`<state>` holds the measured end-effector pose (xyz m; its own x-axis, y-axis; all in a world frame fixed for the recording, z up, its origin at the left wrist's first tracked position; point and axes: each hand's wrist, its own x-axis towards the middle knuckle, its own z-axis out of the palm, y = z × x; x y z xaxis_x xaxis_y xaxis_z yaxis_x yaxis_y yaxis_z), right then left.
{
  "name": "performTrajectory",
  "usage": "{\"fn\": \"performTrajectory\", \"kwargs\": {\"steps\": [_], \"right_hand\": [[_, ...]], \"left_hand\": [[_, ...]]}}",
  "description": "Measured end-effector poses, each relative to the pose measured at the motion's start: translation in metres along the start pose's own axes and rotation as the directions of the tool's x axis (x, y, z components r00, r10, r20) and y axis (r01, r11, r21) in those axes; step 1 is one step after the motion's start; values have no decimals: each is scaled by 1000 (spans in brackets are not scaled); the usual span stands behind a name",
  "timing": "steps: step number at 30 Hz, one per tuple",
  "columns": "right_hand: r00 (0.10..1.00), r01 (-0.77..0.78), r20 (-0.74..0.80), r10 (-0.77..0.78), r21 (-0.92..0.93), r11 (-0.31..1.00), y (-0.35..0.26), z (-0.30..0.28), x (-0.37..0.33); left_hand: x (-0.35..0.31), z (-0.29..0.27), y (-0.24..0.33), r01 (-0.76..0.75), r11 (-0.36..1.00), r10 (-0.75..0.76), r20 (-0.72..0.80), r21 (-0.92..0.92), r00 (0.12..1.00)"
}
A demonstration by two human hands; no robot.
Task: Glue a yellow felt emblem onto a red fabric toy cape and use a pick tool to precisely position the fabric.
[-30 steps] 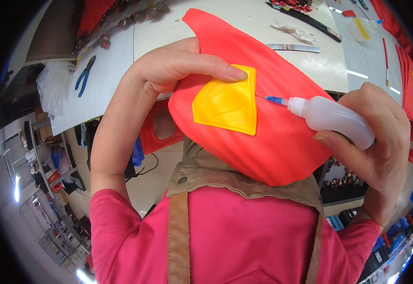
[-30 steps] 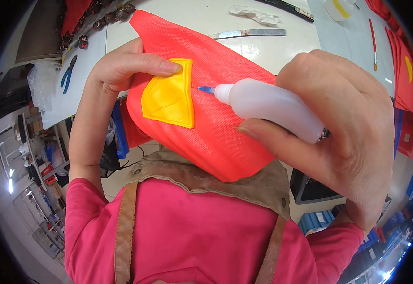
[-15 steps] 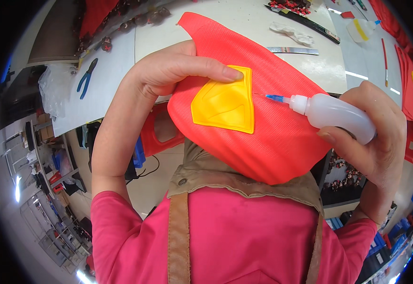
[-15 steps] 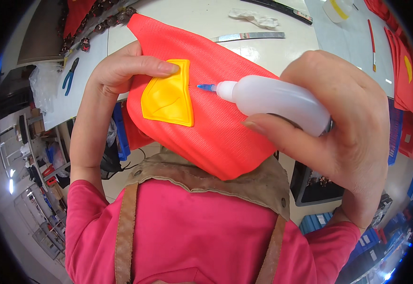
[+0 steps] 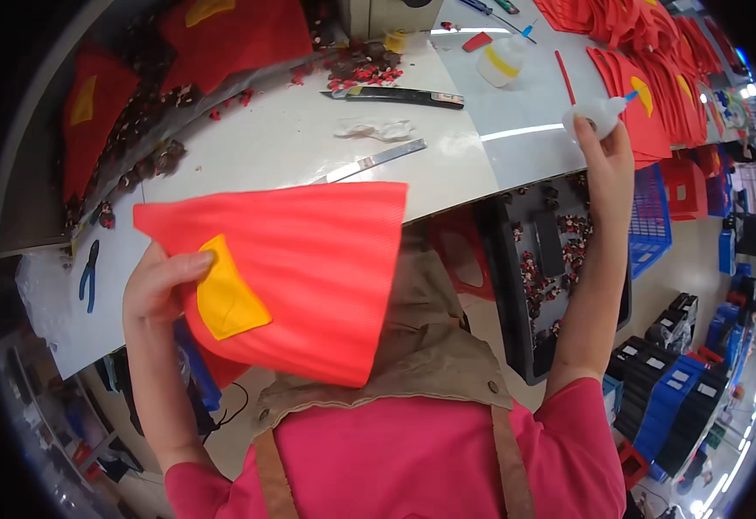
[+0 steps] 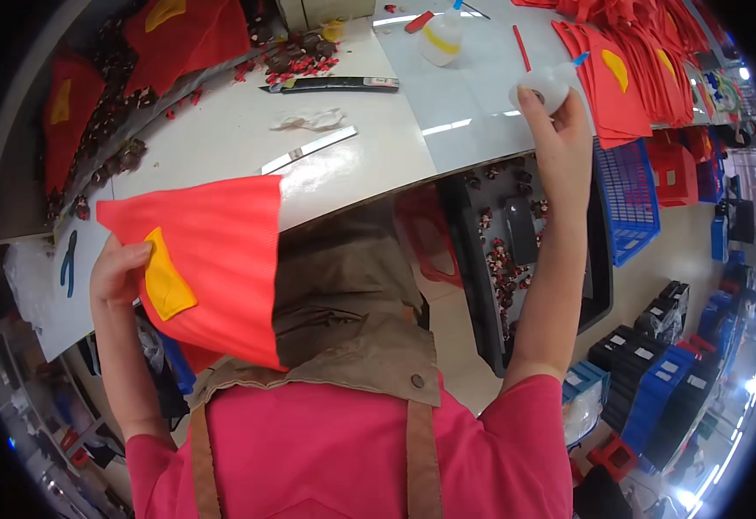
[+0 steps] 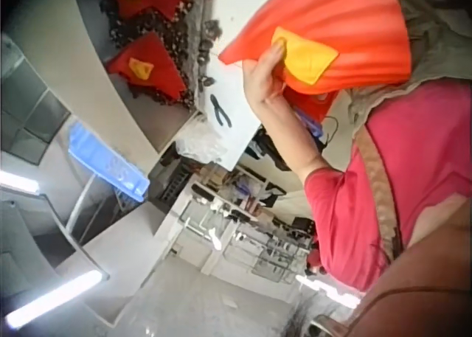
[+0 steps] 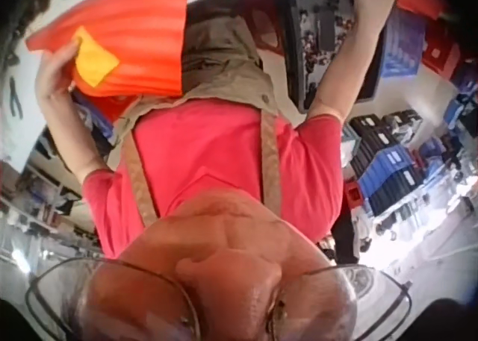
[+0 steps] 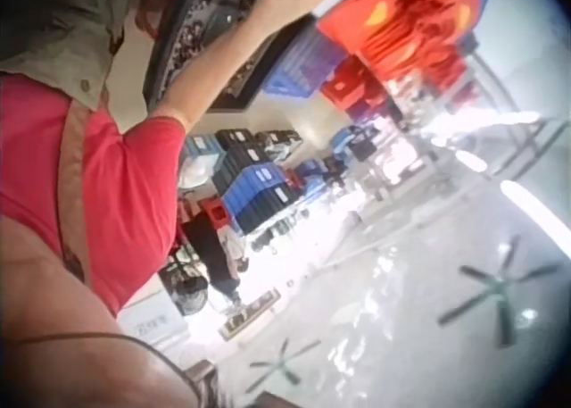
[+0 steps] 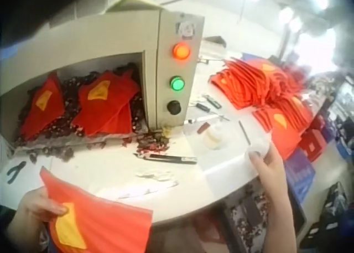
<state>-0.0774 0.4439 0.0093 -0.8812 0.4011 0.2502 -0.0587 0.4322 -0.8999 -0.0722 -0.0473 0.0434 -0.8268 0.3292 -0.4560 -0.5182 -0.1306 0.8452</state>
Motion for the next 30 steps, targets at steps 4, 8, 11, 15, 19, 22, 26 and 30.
{"fn": "performTrajectory", "kwargs": {"steps": [4,8,11,15,19,22,26,30], "right_hand": [[1000,1,-9,-3,-195,981,19,-1,28],[996,64,-27,-79,-366,928,31,6,35],[885,150,-311,-346,-513,845,32,8,25],[912,299,-217,-349,-232,926,-42,43,-15],[790,506,480,-381,-161,848,-92,122,-47],[731,540,597,-330,-212,815,-78,153,-41],[712,570,611,-344,-218,792,-81,161,-33],[721,520,542,-432,-13,854,-137,153,-48]], "left_hand": [[-7,-5,-7,30,999,-29,-32,31,999],[-9,-5,-7,51,999,-49,-91,19,995],[-9,-2,-5,58,998,-53,-161,23,985],[-4,0,-5,38,995,-29,-94,96,995],[1,10,2,32,985,-27,-33,170,999],[-4,17,5,25,985,-18,-41,170,999],[-17,24,7,-20,991,29,-71,135,997],[-18,24,6,-10,991,23,-94,136,995]]}}
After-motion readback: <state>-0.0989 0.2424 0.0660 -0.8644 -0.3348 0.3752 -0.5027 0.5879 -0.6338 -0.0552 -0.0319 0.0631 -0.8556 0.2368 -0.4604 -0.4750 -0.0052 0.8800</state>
